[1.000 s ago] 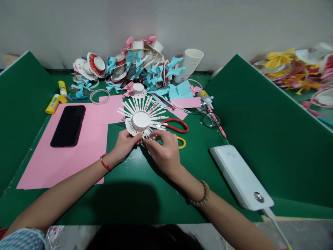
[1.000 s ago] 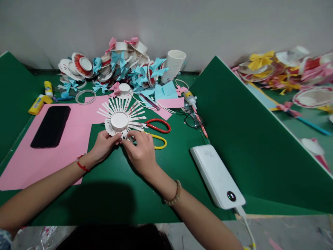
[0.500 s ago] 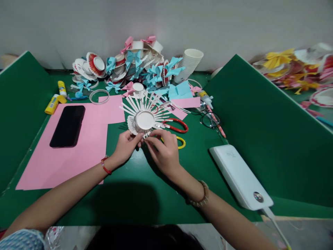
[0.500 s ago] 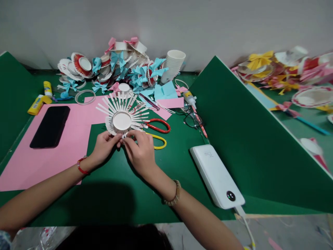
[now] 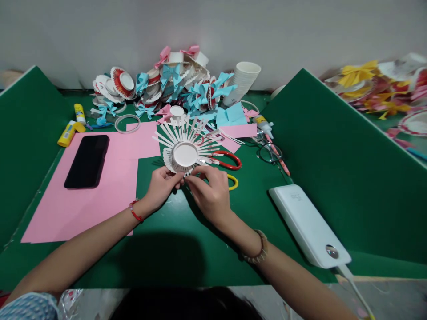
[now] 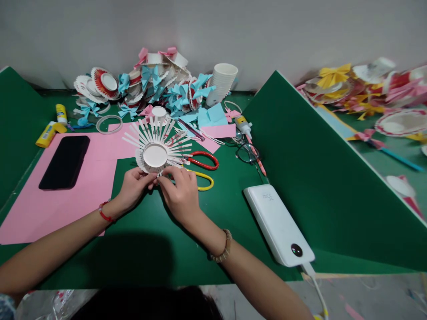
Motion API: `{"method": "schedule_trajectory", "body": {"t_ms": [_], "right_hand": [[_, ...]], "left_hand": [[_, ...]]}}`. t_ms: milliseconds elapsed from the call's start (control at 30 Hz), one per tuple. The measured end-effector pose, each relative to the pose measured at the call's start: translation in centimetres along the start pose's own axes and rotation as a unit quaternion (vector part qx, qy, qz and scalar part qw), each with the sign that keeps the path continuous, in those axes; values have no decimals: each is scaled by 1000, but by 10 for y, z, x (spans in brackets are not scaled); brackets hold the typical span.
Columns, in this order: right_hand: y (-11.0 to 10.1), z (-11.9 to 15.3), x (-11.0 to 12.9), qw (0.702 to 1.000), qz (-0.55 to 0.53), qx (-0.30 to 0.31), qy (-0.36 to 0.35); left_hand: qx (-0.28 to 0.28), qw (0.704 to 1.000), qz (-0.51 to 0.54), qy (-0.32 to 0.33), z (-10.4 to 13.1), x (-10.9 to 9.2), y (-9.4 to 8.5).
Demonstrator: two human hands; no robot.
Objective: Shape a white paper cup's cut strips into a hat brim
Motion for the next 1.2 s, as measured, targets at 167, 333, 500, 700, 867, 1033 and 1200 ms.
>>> {"method": "schedule_trajectory", "body": {"t_ms": [167, 333, 500, 700, 867, 1033, 1200], "right_hand": [[0, 1, 1, 1000, -10, 2, 1], [6, 2, -9, 994, -62, 40, 84], [15, 4, -19, 972, -155, 84, 158], [32, 12, -36, 882, -336, 137, 301], [42, 19, -41, 795, -432, 153, 397], [41, 18, -43, 782, -443, 153, 412], [41, 17, -45, 778, -449, 155, 411]], "left_hand": [[-19, 1000, -5, 7, 0, 0, 0], [-26, 998, -43, 42, 3, -6, 2], [-12, 997, -61, 54, 3, -8, 2], [25, 999, -35, 2, 5, -4, 4], [58, 998, -9, -17, 9, -5, 9], [54, 998, -13, -13, 9, -8, 10], [49, 999, -21, -12, 8, -9, 9]]}}
Point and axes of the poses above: each hand's wrist, its own z-axis away from the middle knuckle, its own y-axis out of the palm, x = y × z, the point moved 7 cm from there along -z, towards the middle knuckle, and after that the axes turned 14 degrees about z, right-handed, at the moved point
